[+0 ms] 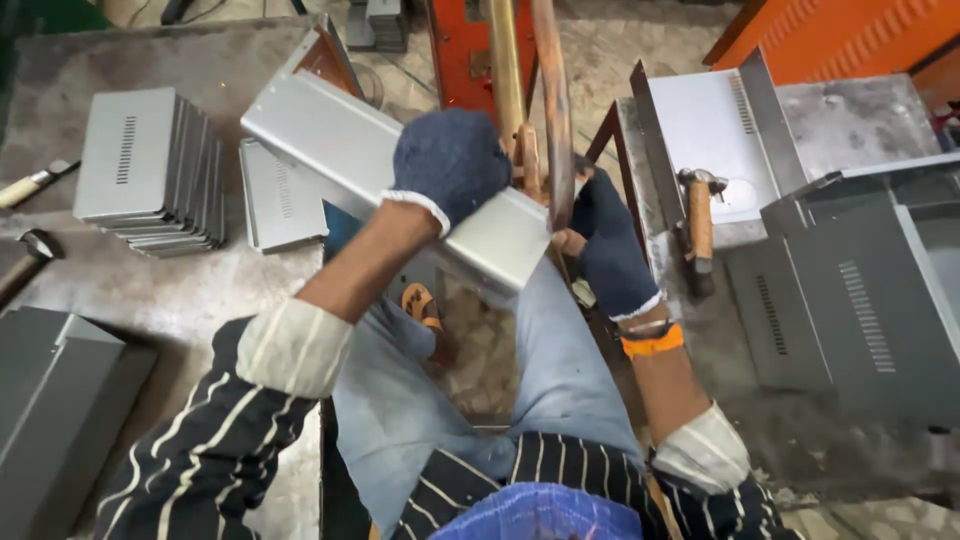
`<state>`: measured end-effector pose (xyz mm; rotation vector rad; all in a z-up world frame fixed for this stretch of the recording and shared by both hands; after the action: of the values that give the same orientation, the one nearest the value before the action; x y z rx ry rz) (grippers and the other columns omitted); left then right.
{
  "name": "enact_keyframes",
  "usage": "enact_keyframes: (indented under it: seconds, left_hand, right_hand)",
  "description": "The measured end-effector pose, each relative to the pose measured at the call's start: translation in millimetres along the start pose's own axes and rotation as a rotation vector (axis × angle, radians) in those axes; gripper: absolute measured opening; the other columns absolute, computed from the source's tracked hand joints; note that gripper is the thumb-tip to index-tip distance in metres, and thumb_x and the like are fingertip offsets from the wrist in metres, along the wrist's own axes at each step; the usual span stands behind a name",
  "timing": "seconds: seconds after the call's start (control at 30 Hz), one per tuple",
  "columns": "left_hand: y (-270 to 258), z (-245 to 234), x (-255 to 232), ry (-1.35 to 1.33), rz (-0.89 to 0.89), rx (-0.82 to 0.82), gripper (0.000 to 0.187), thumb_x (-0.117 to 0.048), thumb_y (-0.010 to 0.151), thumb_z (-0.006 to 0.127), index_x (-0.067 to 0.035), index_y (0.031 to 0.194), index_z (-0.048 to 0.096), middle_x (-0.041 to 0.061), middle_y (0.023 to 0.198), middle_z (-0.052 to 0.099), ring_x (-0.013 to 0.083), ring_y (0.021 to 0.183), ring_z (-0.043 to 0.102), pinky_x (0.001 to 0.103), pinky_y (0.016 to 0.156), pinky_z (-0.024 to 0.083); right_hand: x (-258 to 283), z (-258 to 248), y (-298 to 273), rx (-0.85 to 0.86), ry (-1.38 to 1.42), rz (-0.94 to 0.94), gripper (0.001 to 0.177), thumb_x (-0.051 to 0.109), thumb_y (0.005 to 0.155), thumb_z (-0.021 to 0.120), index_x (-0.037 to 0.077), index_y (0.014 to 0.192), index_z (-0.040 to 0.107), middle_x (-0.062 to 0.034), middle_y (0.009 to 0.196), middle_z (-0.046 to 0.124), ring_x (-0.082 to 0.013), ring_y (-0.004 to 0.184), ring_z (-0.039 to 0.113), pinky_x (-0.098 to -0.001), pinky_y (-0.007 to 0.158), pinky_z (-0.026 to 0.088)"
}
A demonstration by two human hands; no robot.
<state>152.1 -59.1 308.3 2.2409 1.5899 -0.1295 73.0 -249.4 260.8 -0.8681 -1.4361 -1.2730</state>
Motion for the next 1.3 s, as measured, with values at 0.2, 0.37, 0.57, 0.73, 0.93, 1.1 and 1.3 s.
enact_keyframes:
  seconds: [0.2,0.37,0.57,0.73,0.93,1.1,1.3]
  left_hand:
    - [22.2,-1.8,-1.3,-0.028,0.015,-0.041,0.026,-0.034,0.079,0.074,-0.007,0.078,0.077,0.020,0.078,0.072,0.0406,0.073,0.070,0.053,0.069,0.054]
    - [24.5,7.4,-0.2,-0.045,0.035,-0.037,0.027,-0.033,0.079,0.074,-0.007,0.078,0.077,0.020,0.078,0.072,0.0397,0.073,0.070,0.052,0.070,0.054]
    - [29.6,7.0,-2.4,-0.046,0.072,-0.071,0.026,-0.032,0.078,0.074,-0.006,0.078,0.077,0.020,0.077,0.072,0.0391,0.071,0.070,0.052,0.068,0.055]
    - [29.1,14.4,-0.6,-0.011,0.028,0.004,0.028,-0.035,0.077,0.072,-0.007,0.075,0.078,0.021,0.075,0.070,0.0406,0.071,0.070,0.053,0.068,0.055]
    - [17.4,8.9,-1.2,-0.026,0.039,-0.026,0.028,-0.033,0.079,0.070,-0.007,0.072,0.077,0.021,0.075,0.071,0.0411,0.071,0.070,0.053,0.068,0.055]
    - [11.1,2.4,1.8,-0.077,0.020,-0.003,0.024,-0.032,0.078,0.070,-0.009,0.074,0.078,0.020,0.075,0.071,0.0412,0.070,0.069,0.054,0.068,0.054]
    - [-20.3,-9.3,-10.1,-0.070,0.010,-0.011,0.025,-0.032,0.076,0.072,-0.007,0.073,0.077,0.021,0.073,0.070,0.0409,0.070,0.069,0.053,0.068,0.054]
  right_hand:
    - [-65.3,-35.0,13.9,-0.053,0.314,0.064,0.063,0.019,0.107,0.065,0.001,0.163,0.042,0.0045,0.112,0.048,-0.0060,0.102,0.046,-0.0220,0.093,0.039]
    - [-37.1,-25.0,20.7,-0.084,0.245,0.032,0.055,0.023,0.110,0.057,0.000,0.158,0.044,0.0010,0.127,0.049,-0.0053,0.115,0.047,-0.0216,0.100,0.037]
    - [-46.1,-26.6,23.5,-0.059,0.351,0.062,0.046,0.029,0.109,0.056,0.007,0.148,0.048,0.0001,0.136,0.059,-0.0119,0.119,0.058,-0.0301,0.094,0.049]
    - [-60.9,-31.3,20.5,-0.066,0.401,0.121,0.040,0.030,0.109,0.058,0.008,0.143,0.053,-0.0011,0.127,0.058,-0.0126,0.114,0.056,-0.0308,0.093,0.047]
    - [-45.6,-22.9,9.5,-0.055,0.193,0.033,0.039,0.031,0.111,0.057,0.007,0.140,0.053,0.0019,0.129,0.055,-0.0079,0.118,0.051,-0.0257,0.104,0.042]
    - [-33.4,-14.8,7.8,-0.042,0.151,0.063,0.047,0.033,0.110,0.056,0.004,0.147,0.050,-0.0015,0.136,0.057,-0.0115,0.125,0.051,-0.0279,0.107,0.040]
    - [-44.0,-4.1,-26.1,-0.036,-0.117,-0.138,0.077,0.045,0.110,0.054,0.001,0.164,0.020,-0.0088,0.167,0.032,-0.0176,0.150,0.035,-0.0327,0.124,0.028]
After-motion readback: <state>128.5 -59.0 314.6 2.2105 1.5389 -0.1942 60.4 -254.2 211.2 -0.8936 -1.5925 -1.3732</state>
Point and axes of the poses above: each hand's wrist, its own y-axis towards the middle knuckle, its own z-axis out of the palm, x = y × z, the point moved 3 cm from there along y, towards the middle knuckle
